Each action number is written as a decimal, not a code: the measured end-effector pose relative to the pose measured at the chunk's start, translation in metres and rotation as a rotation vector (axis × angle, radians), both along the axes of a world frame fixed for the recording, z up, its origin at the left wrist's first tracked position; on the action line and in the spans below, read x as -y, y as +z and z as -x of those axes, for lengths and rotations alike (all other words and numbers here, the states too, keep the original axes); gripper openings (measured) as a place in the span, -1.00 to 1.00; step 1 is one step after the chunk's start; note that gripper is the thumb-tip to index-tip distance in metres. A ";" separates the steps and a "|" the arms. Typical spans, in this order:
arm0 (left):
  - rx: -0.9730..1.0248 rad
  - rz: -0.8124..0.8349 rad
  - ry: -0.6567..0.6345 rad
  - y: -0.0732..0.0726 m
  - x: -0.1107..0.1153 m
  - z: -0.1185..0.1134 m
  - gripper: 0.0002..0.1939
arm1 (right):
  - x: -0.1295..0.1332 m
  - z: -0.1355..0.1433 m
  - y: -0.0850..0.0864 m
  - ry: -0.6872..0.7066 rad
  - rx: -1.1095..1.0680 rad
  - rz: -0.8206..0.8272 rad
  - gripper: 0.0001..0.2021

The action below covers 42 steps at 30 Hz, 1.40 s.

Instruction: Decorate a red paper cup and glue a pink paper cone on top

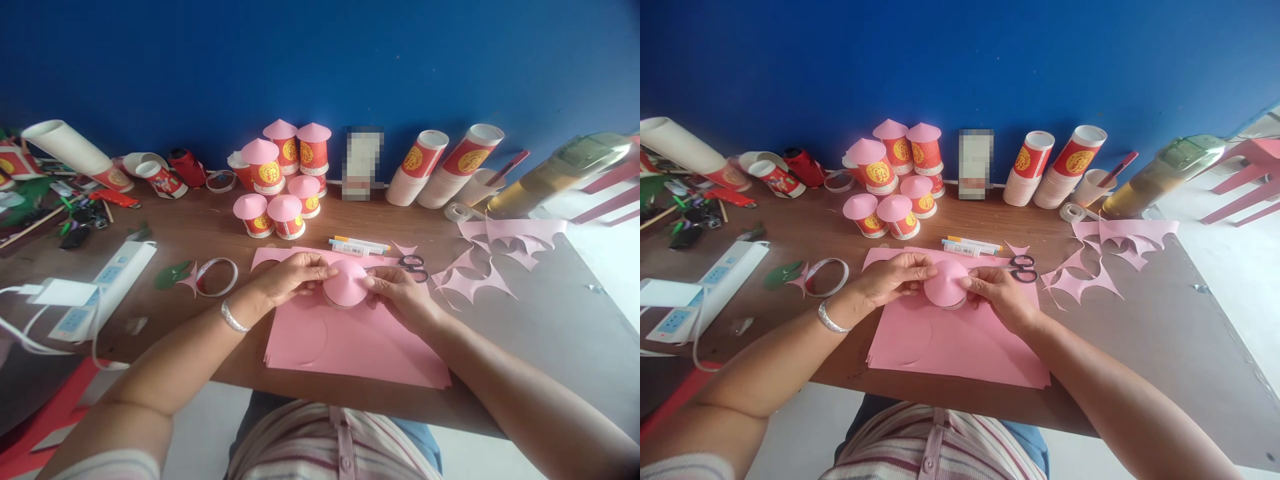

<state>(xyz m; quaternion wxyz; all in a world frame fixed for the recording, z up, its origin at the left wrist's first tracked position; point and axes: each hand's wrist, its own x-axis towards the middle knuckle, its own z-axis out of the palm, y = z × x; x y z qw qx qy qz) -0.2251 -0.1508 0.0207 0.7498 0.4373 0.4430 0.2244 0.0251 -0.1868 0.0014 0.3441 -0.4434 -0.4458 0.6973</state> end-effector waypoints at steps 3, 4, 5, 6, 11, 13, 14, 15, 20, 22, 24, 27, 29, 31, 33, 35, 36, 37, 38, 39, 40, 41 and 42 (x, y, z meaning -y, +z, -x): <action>0.001 -0.005 0.001 -0.001 0.000 0.000 -0.46 | -0.002 0.001 -0.001 0.013 0.007 -0.002 -0.42; 0.002 0.000 0.002 -0.001 -0.001 0.000 -0.46 | -0.003 0.001 -0.002 0.015 0.006 -0.004 -0.42; 0.003 0.006 0.002 -0.001 -0.001 0.000 -0.46 | -0.004 0.001 -0.002 0.015 0.002 -0.005 -0.42; 0.004 0.012 -0.001 -0.001 -0.001 0.001 -0.46 | -0.004 0.001 -0.003 0.012 -0.003 -0.004 -0.42; -0.005 0.005 -0.061 0.000 -0.002 0.002 -0.44 | -0.004 0.000 -0.005 0.011 -0.026 0.020 -0.43; -0.008 -0.016 -0.076 0.000 -0.002 0.003 -0.42 | -0.004 0.000 -0.006 0.013 -0.031 0.029 -0.44; -0.008 -0.026 -0.079 0.000 -0.002 0.003 -0.41 | -0.004 -0.001 -0.006 0.013 -0.032 0.033 -0.44; -0.006 -0.033 -0.081 0.000 -0.001 0.003 -0.41 | -0.004 0.000 -0.006 0.012 -0.033 0.036 -0.44; -0.007 -0.043 -0.083 -0.002 -0.001 0.005 -0.40 | -0.004 0.001 -0.004 0.016 -0.032 0.038 -0.43; 0.002 -0.018 -0.063 -0.004 -0.001 0.005 -0.40 | -0.003 0.002 -0.003 0.015 -0.030 0.036 -0.43; 0.025 0.018 -0.034 -0.006 -0.001 0.005 -0.41 | -0.003 0.002 -0.002 0.013 -0.029 0.037 -0.42; 0.064 0.073 0.008 -0.008 0.000 0.003 -0.40 | -0.003 0.002 -0.003 0.010 -0.030 0.041 -0.41; 0.083 0.103 0.021 -0.009 0.000 0.001 -0.39 | -0.003 0.002 -0.004 0.008 -0.035 0.040 -0.41; 0.097 0.117 0.030 -0.009 0.001 0.000 -0.39 | -0.002 0.002 -0.005 0.008 -0.041 0.037 -0.42; 0.114 0.119 0.028 -0.009 0.001 0.000 -0.39 | -0.002 0.002 -0.006 0.011 -0.044 0.034 -0.42; 0.132 0.110 0.021 -0.009 0.001 0.000 -0.41 | -0.002 0.002 -0.006 0.016 -0.045 0.033 -0.42; 0.139 0.103 0.015 -0.010 0.001 0.000 -0.42 | -0.003 0.002 -0.006 0.018 -0.043 0.033 -0.42; 0.144 0.095 0.010 -0.010 0.000 0.000 -0.42 | -0.003 0.002 -0.006 0.019 -0.040 0.032 -0.41; 0.147 0.088 0.005 -0.010 0.000 0.001 -0.42 | -0.003 0.002 -0.007 0.020 -0.035 0.032 -0.41; 0.149 0.084 0.000 -0.011 0.000 0.001 -0.42 | -0.003 0.001 -0.007 0.021 -0.031 0.030 -0.41; 0.153 0.083 -0.003 -0.011 0.000 0.001 -0.43 | -0.003 0.001 -0.007 0.021 -0.027 0.029 -0.41; 0.157 0.085 -0.002 -0.012 0.000 0.001 -0.43 | -0.003 0.001 -0.008 0.021 -0.026 0.028 -0.41; 0.162 0.089 0.003 -0.012 0.000 0.001 -0.43 | -0.003 0.001 -0.008 0.019 -0.027 0.028 -0.41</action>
